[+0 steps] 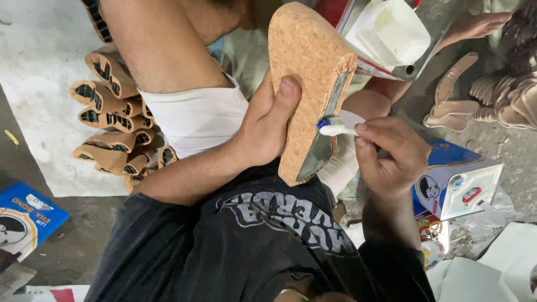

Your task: The person sits on the floor and applies a white adhesive to the sole of a sandal using a toothbrush. They repeatedly dip the brush into a container and spread the glue across the surface of multiple sandals.

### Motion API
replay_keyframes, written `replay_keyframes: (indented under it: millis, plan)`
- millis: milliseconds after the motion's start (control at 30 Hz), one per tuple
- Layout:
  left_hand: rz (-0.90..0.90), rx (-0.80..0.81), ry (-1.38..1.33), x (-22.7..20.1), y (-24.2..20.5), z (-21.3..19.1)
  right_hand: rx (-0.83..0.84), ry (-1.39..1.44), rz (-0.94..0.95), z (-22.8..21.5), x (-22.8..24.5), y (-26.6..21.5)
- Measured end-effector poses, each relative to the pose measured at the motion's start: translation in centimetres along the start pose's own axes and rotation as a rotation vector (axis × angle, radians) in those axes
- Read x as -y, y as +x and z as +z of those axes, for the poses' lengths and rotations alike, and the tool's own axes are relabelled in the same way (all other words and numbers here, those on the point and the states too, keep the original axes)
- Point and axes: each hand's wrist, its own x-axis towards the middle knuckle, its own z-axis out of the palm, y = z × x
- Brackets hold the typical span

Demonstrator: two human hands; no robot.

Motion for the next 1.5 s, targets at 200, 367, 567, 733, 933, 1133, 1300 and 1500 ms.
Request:
replay_keyframes:
  millis: [200, 367, 567, 733, 933, 1133, 1300, 1500]
  plan:
    - [0.021, -0.050, -0.034, 0.0, 0.4, 0.0, 0.074, 0.035, 0.002, 0.2, -0.1, -1.2]
    - [-0.092, -0.132, -0.102, 0.5, 2.3, -1.3, 0.219, 0.153, 0.043, -0.4, -0.7, -2.2]
    - [-0.468, -0.037, -0.583, 2.1, 2.4, -4.7, -0.008, -0.310, 0.288, -3.4, -9.8, 0.6]
    - [-0.699, -0.034, -0.590, 4.0, 0.7, -5.5, 0.137, -0.852, 0.161, -3.0, -17.2, 4.4]
    - [-0.578, -0.005, -0.610, 4.2, 1.1, -5.7, 0.197, -1.005, 0.145, -3.9, -16.4, 4.6]
    - [-0.527, 0.080, -0.610, 3.0, 0.4, -5.6, 0.281, -0.871, 0.446, -6.8, -10.4, 0.0]
    - [-0.295, 0.249, -0.501, 2.8, 0.2, -3.5, 0.041, -0.010, 0.528, -3.0, -4.0, -2.5]
    - [-0.072, 0.179, -0.041, 1.9, -0.2, -1.3, 0.029, 0.233, 0.493, 2.3, -1.4, -3.8]
